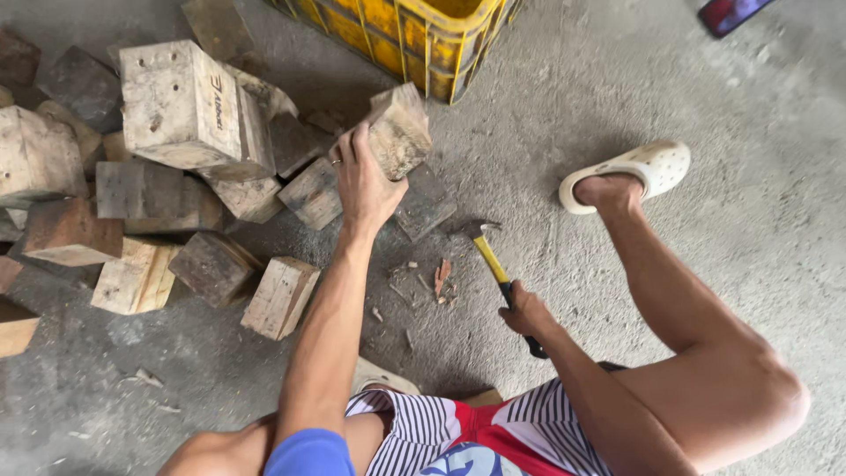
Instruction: The person sits on the floor and uses a hammer to repeatedly strike small wooden blocks. They hold the blocks in one hand and hit them with the hammer in the other, occasionally placing the blocks into a yellow plastic crate.
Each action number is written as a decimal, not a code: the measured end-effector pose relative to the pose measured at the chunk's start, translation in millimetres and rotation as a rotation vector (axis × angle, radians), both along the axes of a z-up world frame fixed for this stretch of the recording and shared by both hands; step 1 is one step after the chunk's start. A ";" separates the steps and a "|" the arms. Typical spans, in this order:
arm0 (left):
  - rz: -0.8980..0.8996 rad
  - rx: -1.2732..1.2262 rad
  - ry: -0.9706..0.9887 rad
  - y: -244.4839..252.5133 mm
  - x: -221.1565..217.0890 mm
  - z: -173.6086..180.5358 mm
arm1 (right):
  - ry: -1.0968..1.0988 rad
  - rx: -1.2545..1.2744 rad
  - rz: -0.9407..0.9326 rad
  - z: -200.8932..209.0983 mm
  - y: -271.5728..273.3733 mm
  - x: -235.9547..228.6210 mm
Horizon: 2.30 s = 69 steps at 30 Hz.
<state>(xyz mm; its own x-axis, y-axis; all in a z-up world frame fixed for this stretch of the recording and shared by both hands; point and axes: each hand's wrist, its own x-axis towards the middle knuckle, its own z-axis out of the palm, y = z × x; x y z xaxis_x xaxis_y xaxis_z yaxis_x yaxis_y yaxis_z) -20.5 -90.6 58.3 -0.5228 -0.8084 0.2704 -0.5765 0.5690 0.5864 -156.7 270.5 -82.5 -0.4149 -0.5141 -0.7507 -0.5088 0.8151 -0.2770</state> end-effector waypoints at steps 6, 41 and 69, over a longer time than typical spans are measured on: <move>-0.349 -0.653 -0.054 25.1 63.2 -36.3 | -0.008 -0.031 0.009 -7.0 -1.9 0.2; 0.016 -0.058 0.355 99.4 31.9 -94.4 | 0.279 -0.739 0.143 218.6 -46.5 -17.0; -0.002 0.049 0.229 90.6 27.6 -101.3 | 0.240 -1.768 -0.088 351.9 -49.2 -43.0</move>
